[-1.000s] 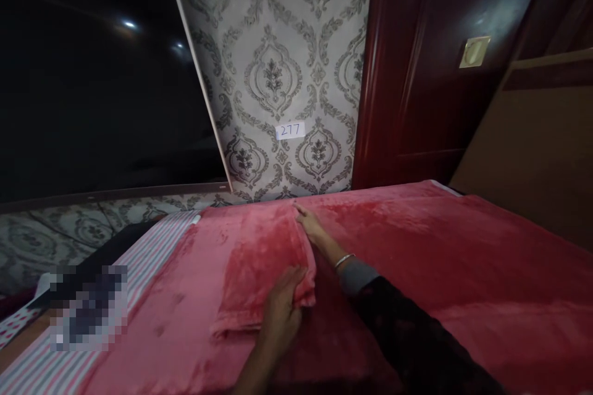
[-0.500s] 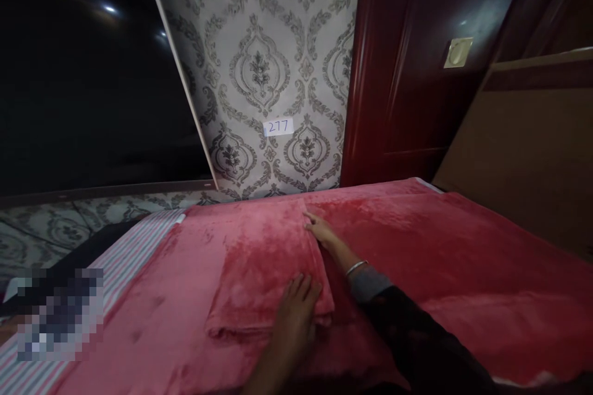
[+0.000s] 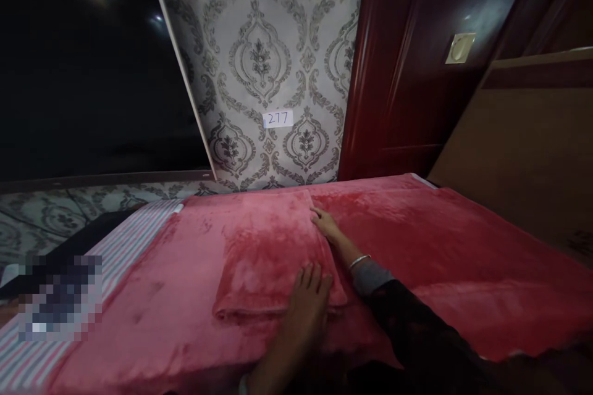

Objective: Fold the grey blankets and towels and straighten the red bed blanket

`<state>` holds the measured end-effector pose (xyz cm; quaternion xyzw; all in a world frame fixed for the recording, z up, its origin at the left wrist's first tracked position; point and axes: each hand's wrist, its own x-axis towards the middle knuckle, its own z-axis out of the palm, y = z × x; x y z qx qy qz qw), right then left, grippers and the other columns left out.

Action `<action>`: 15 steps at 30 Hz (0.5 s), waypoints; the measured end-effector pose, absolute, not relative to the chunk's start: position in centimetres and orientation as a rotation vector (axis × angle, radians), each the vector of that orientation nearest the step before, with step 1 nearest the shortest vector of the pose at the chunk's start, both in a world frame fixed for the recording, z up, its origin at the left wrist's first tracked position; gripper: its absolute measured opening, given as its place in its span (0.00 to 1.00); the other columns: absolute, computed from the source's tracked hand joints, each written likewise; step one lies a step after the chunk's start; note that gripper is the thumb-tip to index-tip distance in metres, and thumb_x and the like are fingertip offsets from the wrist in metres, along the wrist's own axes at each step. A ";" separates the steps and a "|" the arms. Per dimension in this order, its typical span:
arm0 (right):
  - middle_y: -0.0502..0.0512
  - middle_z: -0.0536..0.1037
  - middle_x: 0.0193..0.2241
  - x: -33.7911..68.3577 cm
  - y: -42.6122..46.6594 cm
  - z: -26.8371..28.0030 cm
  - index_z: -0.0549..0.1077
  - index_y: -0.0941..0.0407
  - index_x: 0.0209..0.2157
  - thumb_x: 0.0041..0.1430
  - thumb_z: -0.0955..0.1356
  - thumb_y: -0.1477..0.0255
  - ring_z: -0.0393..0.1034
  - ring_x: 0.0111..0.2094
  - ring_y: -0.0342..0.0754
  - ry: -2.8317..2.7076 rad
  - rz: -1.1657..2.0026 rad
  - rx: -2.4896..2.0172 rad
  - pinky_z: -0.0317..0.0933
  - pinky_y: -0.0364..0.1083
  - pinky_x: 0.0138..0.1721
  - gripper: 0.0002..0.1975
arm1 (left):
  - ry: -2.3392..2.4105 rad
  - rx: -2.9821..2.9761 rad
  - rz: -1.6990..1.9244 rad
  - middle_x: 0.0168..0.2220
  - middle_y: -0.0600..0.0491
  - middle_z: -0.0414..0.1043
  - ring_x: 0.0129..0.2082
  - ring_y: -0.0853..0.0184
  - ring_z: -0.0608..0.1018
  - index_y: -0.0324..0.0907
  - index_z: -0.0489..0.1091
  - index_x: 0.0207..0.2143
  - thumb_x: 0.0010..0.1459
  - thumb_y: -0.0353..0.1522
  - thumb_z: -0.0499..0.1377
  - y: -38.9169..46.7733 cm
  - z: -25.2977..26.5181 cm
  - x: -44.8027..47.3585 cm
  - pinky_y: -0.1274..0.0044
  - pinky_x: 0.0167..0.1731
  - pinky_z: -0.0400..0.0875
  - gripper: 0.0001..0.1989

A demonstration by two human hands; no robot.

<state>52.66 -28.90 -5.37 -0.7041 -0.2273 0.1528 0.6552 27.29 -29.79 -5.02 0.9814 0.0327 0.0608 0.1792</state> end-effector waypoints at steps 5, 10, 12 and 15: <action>0.57 0.75 0.56 51.4 -30.0 -5.5 0.71 0.59 0.59 0.47 0.68 0.76 0.68 0.56 0.53 -0.573 0.361 -1.561 0.59 0.53 0.61 0.34 | 0.028 2.769 0.290 0.67 0.37 0.58 0.69 0.49 0.58 0.36 0.64 0.64 0.53 0.24 0.54 -29.6 -5.5 26.7 0.54 0.68 0.51 0.33; 0.57 0.70 0.61 49.5 -32.7 -6.6 0.67 0.57 0.63 0.46 0.70 0.72 0.66 0.60 0.55 -0.638 0.417 -1.530 0.58 0.55 0.62 0.39 | 0.006 2.812 0.436 0.65 0.39 0.63 0.67 0.51 0.63 0.38 0.65 0.63 0.53 0.23 0.55 -29.9 -6.0 27.1 0.55 0.66 0.57 0.32; 0.56 0.69 0.62 48.7 -33.8 -7.0 0.66 0.55 0.63 0.45 0.72 0.70 0.63 0.62 0.56 -0.690 0.430 -1.525 0.56 0.56 0.64 0.40 | 0.012 2.837 0.457 0.63 0.38 0.66 0.65 0.51 0.65 0.37 0.66 0.62 0.55 0.24 0.54 -30.2 -5.9 27.4 0.56 0.65 0.60 0.30; 0.54 0.68 0.63 47.9 -34.8 -7.2 0.67 0.53 0.63 0.42 0.72 0.71 0.59 0.65 0.56 -0.773 0.399 -1.571 0.52 0.58 0.66 0.41 | 0.028 2.872 0.439 0.62 0.37 0.67 0.64 0.51 0.66 0.34 0.66 0.60 0.57 0.25 0.54 -30.9 -5.6 27.7 0.56 0.65 0.60 0.27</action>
